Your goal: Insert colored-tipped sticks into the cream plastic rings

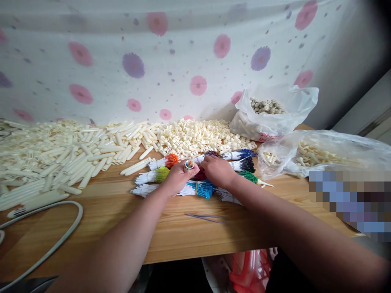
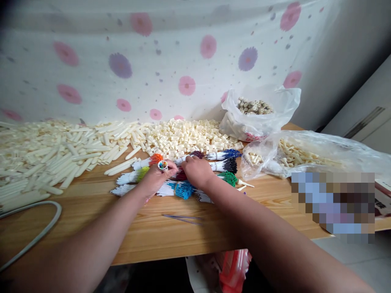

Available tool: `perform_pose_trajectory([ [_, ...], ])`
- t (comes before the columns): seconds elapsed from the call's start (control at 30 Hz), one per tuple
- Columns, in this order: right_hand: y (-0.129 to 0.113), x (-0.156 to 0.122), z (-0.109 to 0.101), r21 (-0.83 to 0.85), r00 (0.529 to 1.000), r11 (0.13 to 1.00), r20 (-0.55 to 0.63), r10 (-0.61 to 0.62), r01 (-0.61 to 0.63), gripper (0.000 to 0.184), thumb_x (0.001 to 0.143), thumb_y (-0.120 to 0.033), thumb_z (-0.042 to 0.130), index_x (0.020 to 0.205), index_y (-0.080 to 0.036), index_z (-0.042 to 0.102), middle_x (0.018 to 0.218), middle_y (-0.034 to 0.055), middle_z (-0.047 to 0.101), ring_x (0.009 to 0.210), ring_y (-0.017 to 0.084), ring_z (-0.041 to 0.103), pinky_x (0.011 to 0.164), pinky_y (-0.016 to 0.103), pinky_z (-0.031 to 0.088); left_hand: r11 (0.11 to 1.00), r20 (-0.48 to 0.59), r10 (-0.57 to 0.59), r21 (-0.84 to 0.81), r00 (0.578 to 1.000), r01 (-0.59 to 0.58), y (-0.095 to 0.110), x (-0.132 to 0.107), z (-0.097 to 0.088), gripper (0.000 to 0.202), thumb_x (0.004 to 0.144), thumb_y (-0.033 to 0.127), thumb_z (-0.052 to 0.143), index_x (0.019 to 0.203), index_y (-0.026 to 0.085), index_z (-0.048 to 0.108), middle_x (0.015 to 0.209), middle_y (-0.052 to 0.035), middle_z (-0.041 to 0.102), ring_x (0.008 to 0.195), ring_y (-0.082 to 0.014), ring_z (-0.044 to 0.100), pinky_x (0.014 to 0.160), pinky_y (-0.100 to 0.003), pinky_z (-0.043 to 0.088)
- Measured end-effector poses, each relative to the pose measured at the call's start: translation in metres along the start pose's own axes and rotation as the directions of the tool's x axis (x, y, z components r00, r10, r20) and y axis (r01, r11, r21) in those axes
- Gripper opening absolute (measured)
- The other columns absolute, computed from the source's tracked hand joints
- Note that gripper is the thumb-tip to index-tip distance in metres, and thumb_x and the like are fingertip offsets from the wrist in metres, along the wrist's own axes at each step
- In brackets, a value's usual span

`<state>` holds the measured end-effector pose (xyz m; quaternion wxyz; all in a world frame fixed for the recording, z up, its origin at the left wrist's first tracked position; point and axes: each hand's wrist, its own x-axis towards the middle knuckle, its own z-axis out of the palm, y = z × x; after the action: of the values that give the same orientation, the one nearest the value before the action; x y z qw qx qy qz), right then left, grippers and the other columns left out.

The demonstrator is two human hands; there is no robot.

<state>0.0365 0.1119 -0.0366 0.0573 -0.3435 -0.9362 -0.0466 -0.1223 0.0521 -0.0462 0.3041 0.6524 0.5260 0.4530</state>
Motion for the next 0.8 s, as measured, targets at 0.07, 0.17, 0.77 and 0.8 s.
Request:
perform_pose_trajectory([
  [0.07,0.002,0.000,0.000,-0.004,1.000,1.000,-0.001,0.002,-0.002,0.024,0.090,-0.021,0.040,0.093,-0.017,0.063,0.098,0.0112,0.062,0.092,0.024,0.058,0.070,0.029,0.046,1.000,0.005,-0.005,-0.006,1.000,0.005,0.000,0.000,0.000,0.018,0.079,0.032,0.056,0.074,0.015,0.060,0.070,0.0006,0.055,0.069,-0.0138,0.048,0.067,-0.026,0.039],
  [0.17,0.003,-0.001,0.002,-0.007,1.000,1.000,0.006,0.001,-0.001,0.023,0.090,-0.021,0.041,0.091,-0.018,0.064,0.096,0.0101,0.062,0.089,0.023,0.059,0.066,0.028,0.045,1.000,-0.030,-0.004,-0.021,1.000,0.004,-0.001,0.000,0.000,0.020,0.079,0.034,0.055,0.071,0.016,0.058,0.069,0.0003,0.054,0.071,-0.0146,0.047,0.066,-0.026,0.038],
  [0.77,0.018,-0.011,-0.006,0.080,0.999,0.996,0.018,0.033,-0.034,0.013,0.082,-0.027,0.053,0.085,-0.017,0.060,0.088,0.0067,0.065,0.075,0.017,0.059,0.059,0.025,0.034,0.994,0.089,-0.061,0.099,0.994,0.052,-0.007,0.001,0.004,0.019,0.078,0.033,0.054,0.071,0.016,0.055,0.063,0.0036,0.049,0.062,-0.0117,0.044,0.062,-0.024,0.036],
  [0.8,0.021,-0.013,-0.007,0.084,0.999,0.996,0.015,0.040,-0.041,0.013,0.083,-0.027,0.052,0.085,-0.017,0.060,0.087,0.0065,0.066,0.074,0.017,0.059,0.059,0.025,0.033,0.994,0.087,-0.060,0.099,0.994,0.051,-0.006,0.001,0.004,0.019,0.078,0.033,0.054,0.071,0.016,0.056,0.064,0.0035,0.050,0.062,-0.0119,0.045,0.062,-0.024,0.037],
])
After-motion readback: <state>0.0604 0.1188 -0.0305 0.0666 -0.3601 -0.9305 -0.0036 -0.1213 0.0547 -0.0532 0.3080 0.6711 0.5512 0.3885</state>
